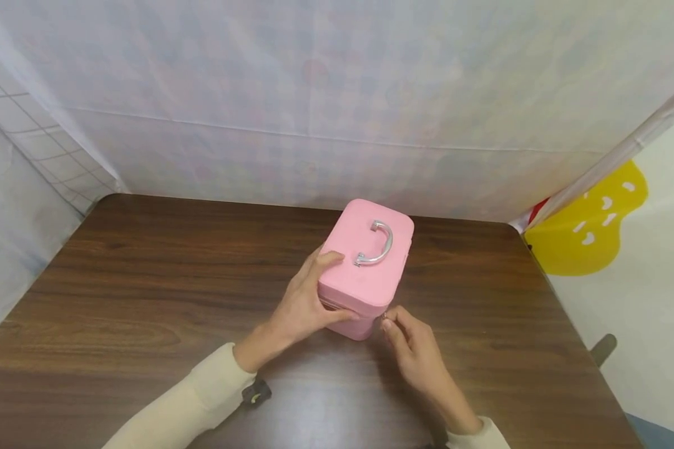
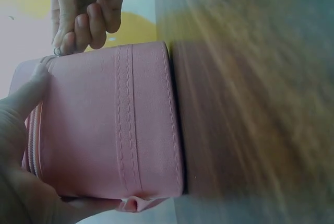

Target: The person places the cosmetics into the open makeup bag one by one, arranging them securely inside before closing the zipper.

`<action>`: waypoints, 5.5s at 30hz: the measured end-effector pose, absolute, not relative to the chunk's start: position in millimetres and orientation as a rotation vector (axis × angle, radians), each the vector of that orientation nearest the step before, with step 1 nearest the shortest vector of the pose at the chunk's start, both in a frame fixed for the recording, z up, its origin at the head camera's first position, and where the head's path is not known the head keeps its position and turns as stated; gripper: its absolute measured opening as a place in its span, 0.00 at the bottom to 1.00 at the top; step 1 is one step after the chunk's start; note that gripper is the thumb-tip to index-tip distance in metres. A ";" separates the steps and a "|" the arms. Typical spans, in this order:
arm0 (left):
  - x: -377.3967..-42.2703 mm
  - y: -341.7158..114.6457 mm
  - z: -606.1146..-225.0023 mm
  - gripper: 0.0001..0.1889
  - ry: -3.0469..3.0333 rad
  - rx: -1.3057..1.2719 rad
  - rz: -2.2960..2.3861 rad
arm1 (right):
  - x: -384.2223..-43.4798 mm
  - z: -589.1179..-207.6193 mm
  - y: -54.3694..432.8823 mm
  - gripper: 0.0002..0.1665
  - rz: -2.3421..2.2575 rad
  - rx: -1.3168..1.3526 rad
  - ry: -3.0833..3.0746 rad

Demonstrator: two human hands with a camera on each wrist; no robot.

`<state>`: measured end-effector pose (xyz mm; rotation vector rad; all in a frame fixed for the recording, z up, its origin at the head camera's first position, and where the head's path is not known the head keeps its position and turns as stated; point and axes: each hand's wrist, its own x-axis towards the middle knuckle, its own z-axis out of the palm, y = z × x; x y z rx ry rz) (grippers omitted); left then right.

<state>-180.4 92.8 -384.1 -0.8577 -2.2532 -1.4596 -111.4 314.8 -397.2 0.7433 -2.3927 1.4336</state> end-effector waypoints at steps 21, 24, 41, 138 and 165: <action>-170.5 125.8 -378.2 0.48 -2.346 -0.571 -1.316 | -109.0 -388.9 314.9 0.14 1.411 0.676 -2.391; -169.5 135.8 -378.9 0.48 -2.328 -0.533 -1.310 | -109.0 -388.7 314.1 0.15 1.308 0.670 -2.387; -207.2 77.0 -364.7 0.52 -2.530 -1.156 -1.033 | -116.1 -388.0 319.1 0.15 1.170 0.714 -2.425; -203.4 109.9 -374.3 0.49 -2.394 -0.931 -0.319 | -129.8 -391.4 346.3 0.09 1.326 0.406 -2.518; -205.7 107.2 -372.6 0.47 -2.359 -0.927 -0.375 | -128.9 -385.7 339.6 0.12 1.297 0.460 -2.552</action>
